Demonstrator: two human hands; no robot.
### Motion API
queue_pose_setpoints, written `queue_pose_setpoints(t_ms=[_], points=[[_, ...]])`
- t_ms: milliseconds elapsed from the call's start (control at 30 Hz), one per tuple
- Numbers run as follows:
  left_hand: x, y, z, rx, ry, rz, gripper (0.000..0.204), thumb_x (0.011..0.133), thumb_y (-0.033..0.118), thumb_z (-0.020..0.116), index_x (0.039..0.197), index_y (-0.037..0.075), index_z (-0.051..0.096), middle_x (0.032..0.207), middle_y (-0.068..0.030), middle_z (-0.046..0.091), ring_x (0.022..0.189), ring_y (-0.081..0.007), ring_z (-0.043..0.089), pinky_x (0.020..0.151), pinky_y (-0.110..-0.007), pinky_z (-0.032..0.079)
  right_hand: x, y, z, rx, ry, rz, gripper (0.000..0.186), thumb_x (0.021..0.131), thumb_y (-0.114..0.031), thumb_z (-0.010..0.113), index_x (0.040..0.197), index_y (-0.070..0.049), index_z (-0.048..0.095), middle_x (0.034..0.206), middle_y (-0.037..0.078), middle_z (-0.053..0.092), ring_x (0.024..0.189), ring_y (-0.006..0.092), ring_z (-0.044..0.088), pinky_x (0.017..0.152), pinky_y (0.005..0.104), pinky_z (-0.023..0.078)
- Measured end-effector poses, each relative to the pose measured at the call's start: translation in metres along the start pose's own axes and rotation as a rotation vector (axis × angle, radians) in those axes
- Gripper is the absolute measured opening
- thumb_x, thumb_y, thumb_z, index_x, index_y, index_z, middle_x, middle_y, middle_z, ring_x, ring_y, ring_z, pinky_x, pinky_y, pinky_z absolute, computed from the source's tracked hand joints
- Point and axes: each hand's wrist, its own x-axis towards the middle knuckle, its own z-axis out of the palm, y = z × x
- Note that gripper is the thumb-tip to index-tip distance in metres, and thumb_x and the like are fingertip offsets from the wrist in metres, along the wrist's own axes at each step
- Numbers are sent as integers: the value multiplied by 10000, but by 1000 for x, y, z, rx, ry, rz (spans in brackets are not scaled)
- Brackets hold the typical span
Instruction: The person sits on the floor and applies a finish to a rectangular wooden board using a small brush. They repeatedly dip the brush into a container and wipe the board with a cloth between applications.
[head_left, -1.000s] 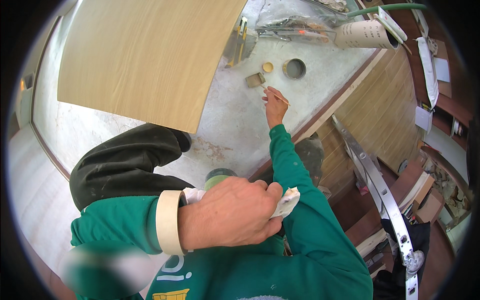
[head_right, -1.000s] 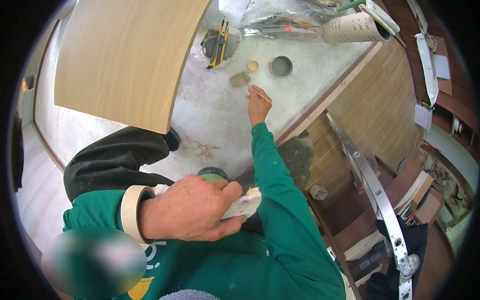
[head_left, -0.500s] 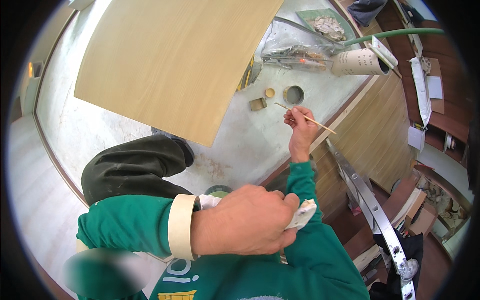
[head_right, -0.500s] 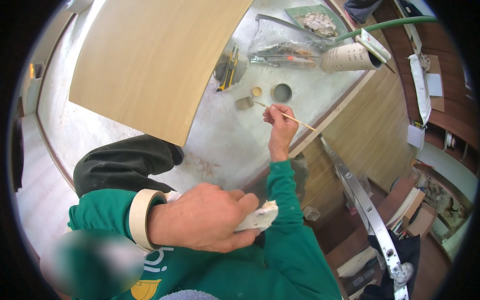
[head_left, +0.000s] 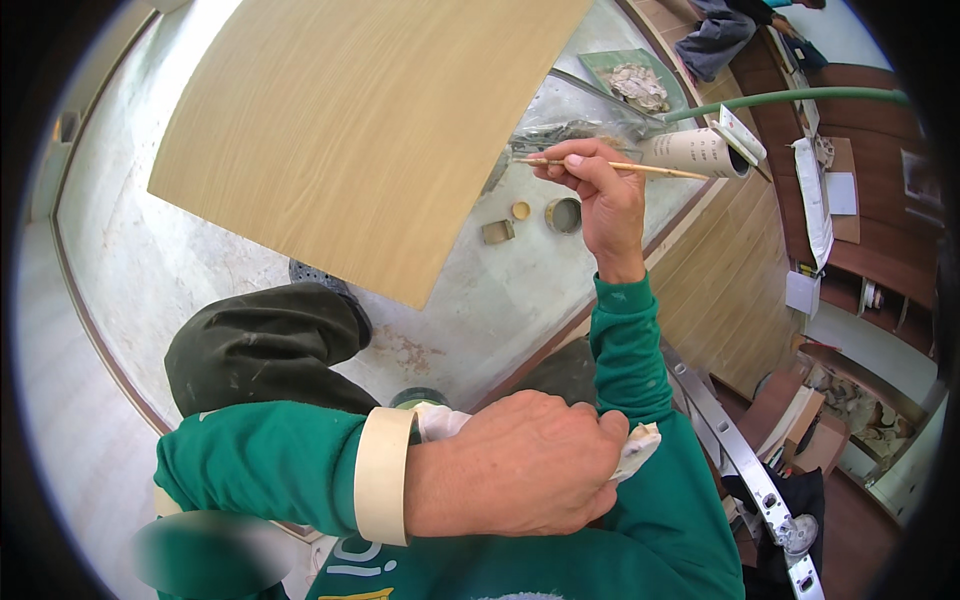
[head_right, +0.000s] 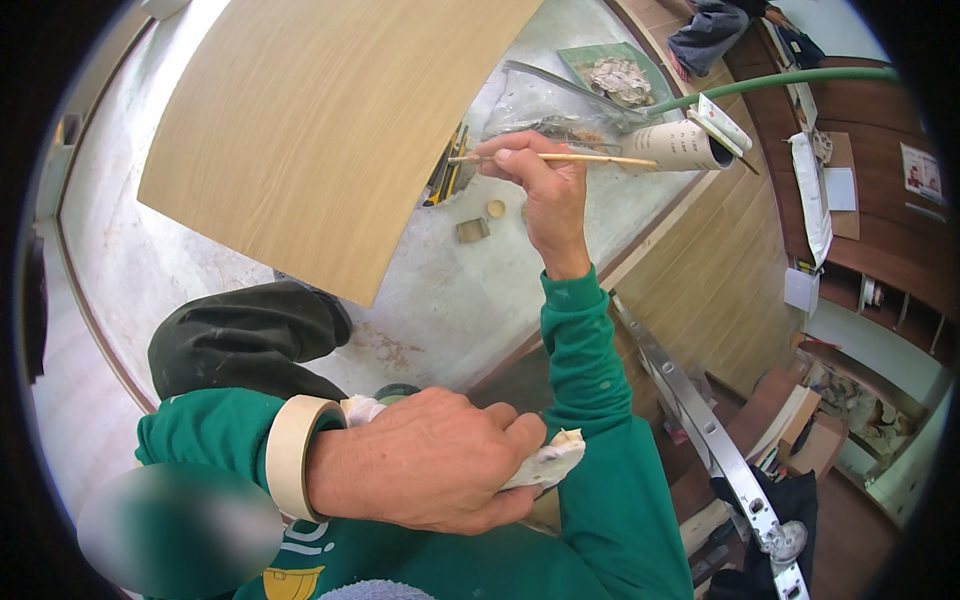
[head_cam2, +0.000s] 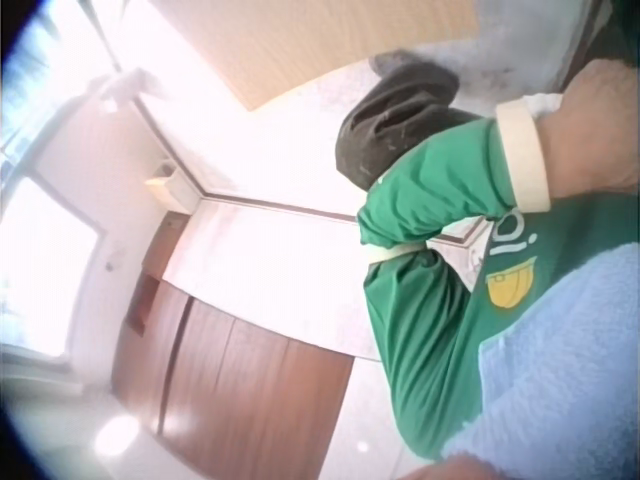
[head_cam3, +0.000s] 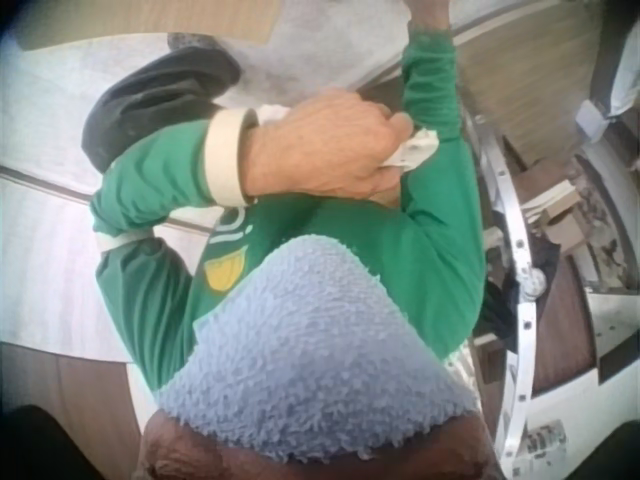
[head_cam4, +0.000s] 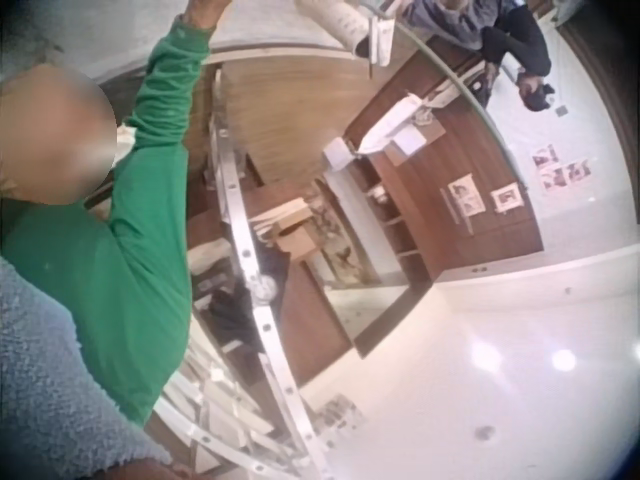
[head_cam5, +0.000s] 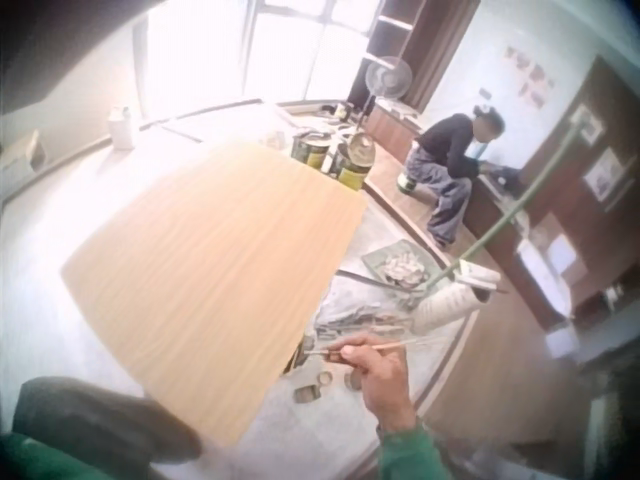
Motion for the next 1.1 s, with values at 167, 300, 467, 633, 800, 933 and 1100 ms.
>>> queue_pose_setpoints(t_ms=[167,300,467,633,800,933,1100], points=[[-3,-2,-3,-7,-9,-25,381,861,320,677,875,-31,528,667,-172,579,529,-375,605,497,-463,503,6,9,5,-70,-28,-2,211,851,-54,526,908,70,687,942,218,729,893,264,730,870,359,594],[-3,-4,-5,-20,9,-24,376,865,317,674,875,-29,525,667,-172,575,530,-372,605,495,-461,500,8,11,10,-40,-27,16,202,854,-50,522,897,68,681,912,213,723,935,304,741,861,371,605],[-2,-6,-4,-62,28,-34,381,872,320,671,878,-29,521,677,-172,573,537,-370,607,499,-462,501,9,14,13,68,-10,43,202,865,-50,517,904,77,669,870,200,716,930,327,745,838,416,625],[-4,-5,-3,-40,12,-42,385,878,326,670,873,-27,518,681,-170,566,540,-368,608,500,-463,501,11,17,14,128,25,4,205,882,-59,514,906,78,664,850,198,714,865,313,751,823,446,634],[-3,-6,-4,-36,-4,-52,386,882,330,671,854,-23,515,663,-161,557,514,-362,596,476,-459,489,12,19,18,58,77,-30,207,887,-64,518,908,77,668,843,183,710,835,297,750,810,441,638],[-2,-6,-4,-29,16,-50,391,885,335,670,841,-20,512,650,-154,549,495,-358,586,461,-459,481,12,22,17,69,71,-45,197,882,-61,533,901,70,679,814,153,700,805,267,744,804,428,639],[0,-7,-3,-32,19,-52,391,889,334,665,844,-20,507,652,-154,548,490,-358,582,458,-462,477,12,22,19,81,89,-47,188,878,-50,540,894,68,687,810,139,699,780,225,729,796,392,630]])
